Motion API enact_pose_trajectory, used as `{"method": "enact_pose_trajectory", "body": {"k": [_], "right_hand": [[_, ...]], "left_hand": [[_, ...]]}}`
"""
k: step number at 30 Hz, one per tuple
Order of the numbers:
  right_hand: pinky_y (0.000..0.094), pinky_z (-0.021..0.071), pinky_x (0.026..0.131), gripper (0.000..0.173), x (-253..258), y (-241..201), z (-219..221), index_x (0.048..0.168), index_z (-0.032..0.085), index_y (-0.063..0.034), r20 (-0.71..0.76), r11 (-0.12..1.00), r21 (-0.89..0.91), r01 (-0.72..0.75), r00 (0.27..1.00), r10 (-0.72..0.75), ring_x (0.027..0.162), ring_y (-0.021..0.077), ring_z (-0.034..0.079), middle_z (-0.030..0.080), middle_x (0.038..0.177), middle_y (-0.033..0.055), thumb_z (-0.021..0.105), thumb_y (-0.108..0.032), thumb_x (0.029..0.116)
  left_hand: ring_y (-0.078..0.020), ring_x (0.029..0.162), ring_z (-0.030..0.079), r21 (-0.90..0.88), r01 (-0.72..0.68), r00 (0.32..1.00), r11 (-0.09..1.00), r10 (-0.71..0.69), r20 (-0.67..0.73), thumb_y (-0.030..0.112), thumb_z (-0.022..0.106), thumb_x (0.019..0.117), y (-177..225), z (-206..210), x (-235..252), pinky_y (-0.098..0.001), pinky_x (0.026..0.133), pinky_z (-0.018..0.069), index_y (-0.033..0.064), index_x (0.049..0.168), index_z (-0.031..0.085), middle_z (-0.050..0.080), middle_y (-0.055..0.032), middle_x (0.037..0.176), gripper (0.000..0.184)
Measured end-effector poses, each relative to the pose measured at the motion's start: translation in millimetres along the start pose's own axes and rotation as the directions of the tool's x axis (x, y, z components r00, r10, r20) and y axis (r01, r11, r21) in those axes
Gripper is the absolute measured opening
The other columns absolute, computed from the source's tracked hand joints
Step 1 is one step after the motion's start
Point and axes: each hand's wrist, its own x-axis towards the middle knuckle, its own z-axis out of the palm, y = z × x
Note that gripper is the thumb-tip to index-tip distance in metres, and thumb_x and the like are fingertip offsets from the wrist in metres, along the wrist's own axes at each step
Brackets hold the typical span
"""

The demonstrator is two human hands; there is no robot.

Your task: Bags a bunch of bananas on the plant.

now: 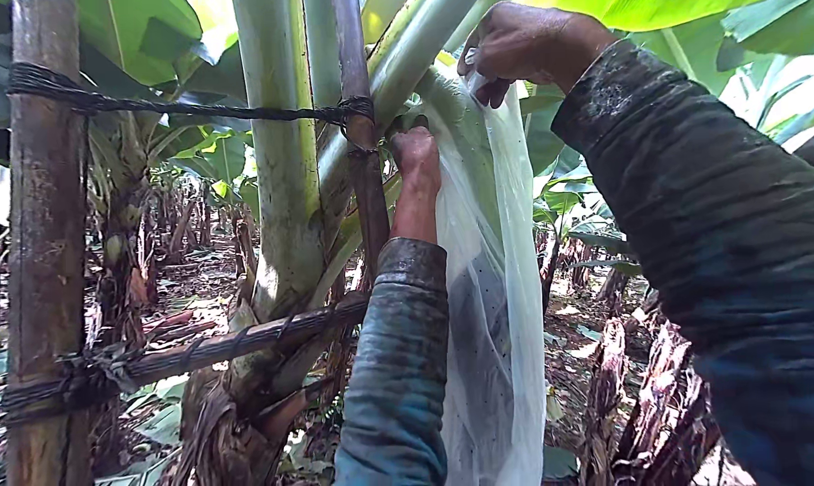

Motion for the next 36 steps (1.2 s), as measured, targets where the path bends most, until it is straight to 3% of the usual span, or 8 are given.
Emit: {"method": "enact_pose_trajectory", "body": {"k": [5, 9, 15, 18, 22, 27, 34, 36], "right_hand": [[0.0357, 0.057, 0.049, 0.024, -4, -3, 3, 0.124, 0.061, -0.0083, -0.083, 0.99, -0.138, 0.018, 0.996, -0.03, 0.055, 0.021, 0.067, 0.071, 0.086, 0.0141, 0.048, -0.013, 0.1037], [0.0336, 0.0547, 0.047, 0.037, -4, -6, 17, 0.135, 0.05, -0.0079, -0.217, 0.988, -0.152, 0.038, 0.974, -0.071, 0.051, 0.0178, 0.061, 0.064, 0.091, 0.0145, 0.056, -0.01, 0.0989], [0.0616, 0.0501, 0.092, 0.026, 7, -2, 30, 0.114, 0.065, -0.0027, -0.352, 0.92, -0.384, 0.08, 0.908, -0.226, 0.11, 0.0394, 0.065, 0.064, 0.122, 0.023, 0.062, -0.016, 0.0921], [0.0438, 0.0566, 0.063, 0.02, 0, -5, 17, 0.115, 0.066, -0.0067, -0.201, 0.945, -0.312, 0.102, 0.964, -0.171, 0.07, 0.0236, 0.067, 0.068, 0.097, 0.0139, 0.06, -0.017, 0.0982], [0.034, 0.057, 0.06, 0.025, -13, -7, -1, 0.12, 0.066, -0.0091, 0.025, 0.994, -0.09, 0.065, 0.998, -0.063, 0.067, 0.017, 0.067, 0.069, 0.09, 0.0082, 0.048, -0.014, 0.1034], [0.0299, 0.0458, 0.052, 0.021, -15, -8, -7, 0.119, 0.071, -0.0158, -0.029, 0.982, -0.181, 0.056, 0.998, -0.062, 0.058, 0.0123, 0.054, 0.067, 0.092, 0.0059, 0.056, -0.018, 0.1047], [0.0376, 0.0517, 0.063, 0.019, 16, 17, 3, 0.103, 0.071, -0.0096, -0.189, 0.994, -0.046, 0.101, 0.976, -0.108, 0.069, 0.0149, 0.059, 0.066, 0.089, 0.0062, 0.076, -0.016, 0.0861], [0.0519, 0.0531, 0.079, 0.017, 19, 15, 8, 0.094, 0.071, -0.006, -0.256, 0.977, -0.186, 0.101, 0.955, -0.147, 0.089, 0.0269, 0.065, 0.069, 0.097, 0.0136, 0.075, -0.018, 0.0843]], "left_hand": [[-0.023, 0.122, 0.058, -0.145, -0.04, 0.999, 0.989, 0.044, 0.021, -0.003, 0.063, 0.0929, -10, 6, -6, -0.0398, 0.097, 0.0548, 0.0071, 0.141, 0.044, 0.054, -0.0161, 0.138, 0.053], [-0.0197, 0.103, 0.061, -0.066, -0.136, 0.99, 0.989, 0.139, 0.038, -0.005, 0.058, 0.0934, -12, 3, -5, -0.0372, 0.086, 0.0542, 0.0055, 0.112, 0.061, 0.061, -0.0121, 0.114, 0.021], [-0.0177, 0.094, 0.063, -0.027, -0.051, 0.996, 0.998, 0.053, 0.066, 0.017, 0.054, 0.1007, 11, -4, -11, -0.0408, 0.085, 0.0522, 0.0051, 0.093, 0.067, 0.065, -0.0078, 0.093, 0.019], [-0.0191, 0.092, 0.059, -0.109, 0.019, 0.97, 0.994, 0.008, 0.244, 0.002, 0.053, 0.0839, 19, -13, -17, -0.0429, 0.08, 0.0513, 0.007, 0.085, 0.056, 0.06, -0.0085, 0.093, 0.006], [-0.0189, 0.105, 0.061, -0.072, 0.049, 0.939, 0.996, -0.022, 0.344, -0.014, 0.043, 0.088, 26, -25, -24, -0.0372, 0.087, 0.0542, -0.0018, 0.136, 0.056, 0.061, -0.0145, 0.125, 0.051], [-0.0209, 0.101, 0.067, -0.121, 0.11, 0.975, 0.987, -0.083, 0.209, 0.002, 0.062, 0.0986, 14, -19, -20, -0.0369, 0.088, 0.0582, 0.0013, 0.133, 0.058, 0.066, -0.0155, 0.116, 0.034], [-0.0269, 0.106, 0.066, 0.121, 0.101, 0.993, 0.988, -0.092, -0.079, 0.024, 0.084, 0.0859, -1, -2, 3, -0.0475, 0.093, 0.0542, 0.0034, 0.113, 0.071, 0.07, -0.0159, 0.111, 0.037], [-0.0267, 0.108, 0.065, 0.256, 0.074, 0.993, 0.964, -0.048, -0.107, 0.029, 0.085, 0.0838, 1, 1, 7, -0.049, 0.094, 0.0518, 0.0059, 0.11, 0.073, 0.071, -0.0141, 0.111, 0.037]]}}
